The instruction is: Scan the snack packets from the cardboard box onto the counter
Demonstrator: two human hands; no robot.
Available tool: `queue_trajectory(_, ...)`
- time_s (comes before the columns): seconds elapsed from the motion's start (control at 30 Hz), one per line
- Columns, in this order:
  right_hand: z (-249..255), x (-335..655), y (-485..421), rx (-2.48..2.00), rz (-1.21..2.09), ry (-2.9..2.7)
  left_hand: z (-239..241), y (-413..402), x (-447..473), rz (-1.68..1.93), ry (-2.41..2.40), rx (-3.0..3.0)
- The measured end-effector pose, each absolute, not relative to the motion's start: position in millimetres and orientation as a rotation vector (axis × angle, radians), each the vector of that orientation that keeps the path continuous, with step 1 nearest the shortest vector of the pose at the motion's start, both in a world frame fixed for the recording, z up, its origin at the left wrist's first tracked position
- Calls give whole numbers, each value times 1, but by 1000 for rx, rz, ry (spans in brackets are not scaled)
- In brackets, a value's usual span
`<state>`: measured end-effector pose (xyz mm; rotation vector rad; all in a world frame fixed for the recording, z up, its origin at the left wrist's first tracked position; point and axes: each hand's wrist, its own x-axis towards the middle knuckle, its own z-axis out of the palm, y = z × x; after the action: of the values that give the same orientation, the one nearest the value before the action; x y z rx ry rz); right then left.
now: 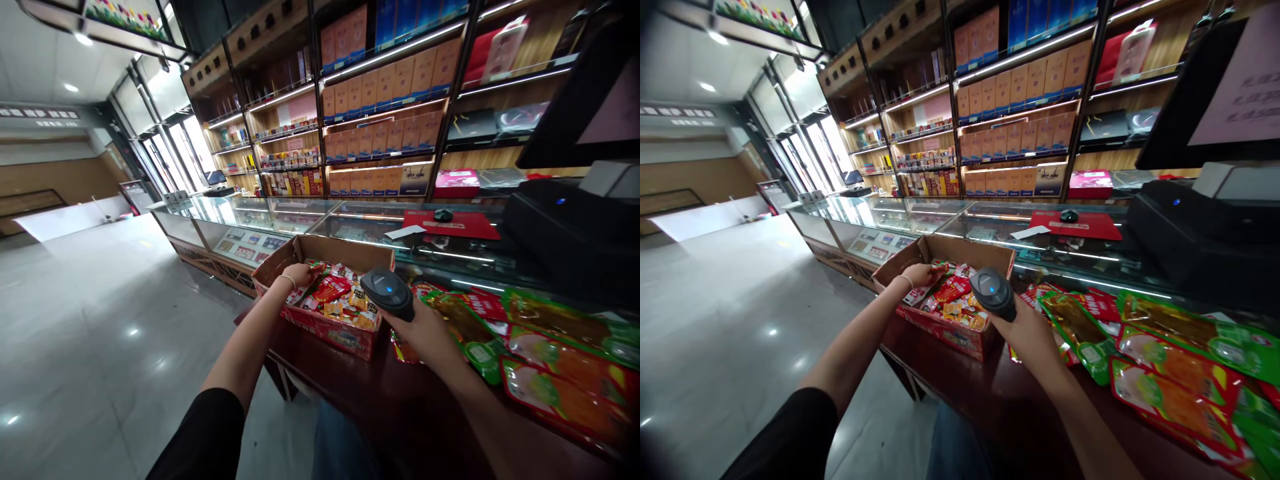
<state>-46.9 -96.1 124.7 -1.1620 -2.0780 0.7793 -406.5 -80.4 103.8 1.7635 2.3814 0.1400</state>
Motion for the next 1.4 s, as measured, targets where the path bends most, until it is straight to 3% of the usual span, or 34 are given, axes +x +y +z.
queue_trajectory(0.27, 132, -18, -104, -1108, 790, -1940, 133, -89, -363, 995, 2120, 1712)
queue_trajectory(0.47, 126, 11, -111, -1083, 751, -1868, 145, -111, -288, 1756, 1240, 987)
queue_trajectory(0.7, 125, 48, -125, -1144, 715, -1776, 153, -124, -216, 1743, 1095, 765)
queue_trajectory(1.1, 94, 128, -151, -1349, 632, -1548, 143, -123, -95, 1720, 939, 919)
queue_trajectory(1.4, 74, 166, -171, -1417, 645, -1728, 56, -87, -48, 1662, 908, 744)
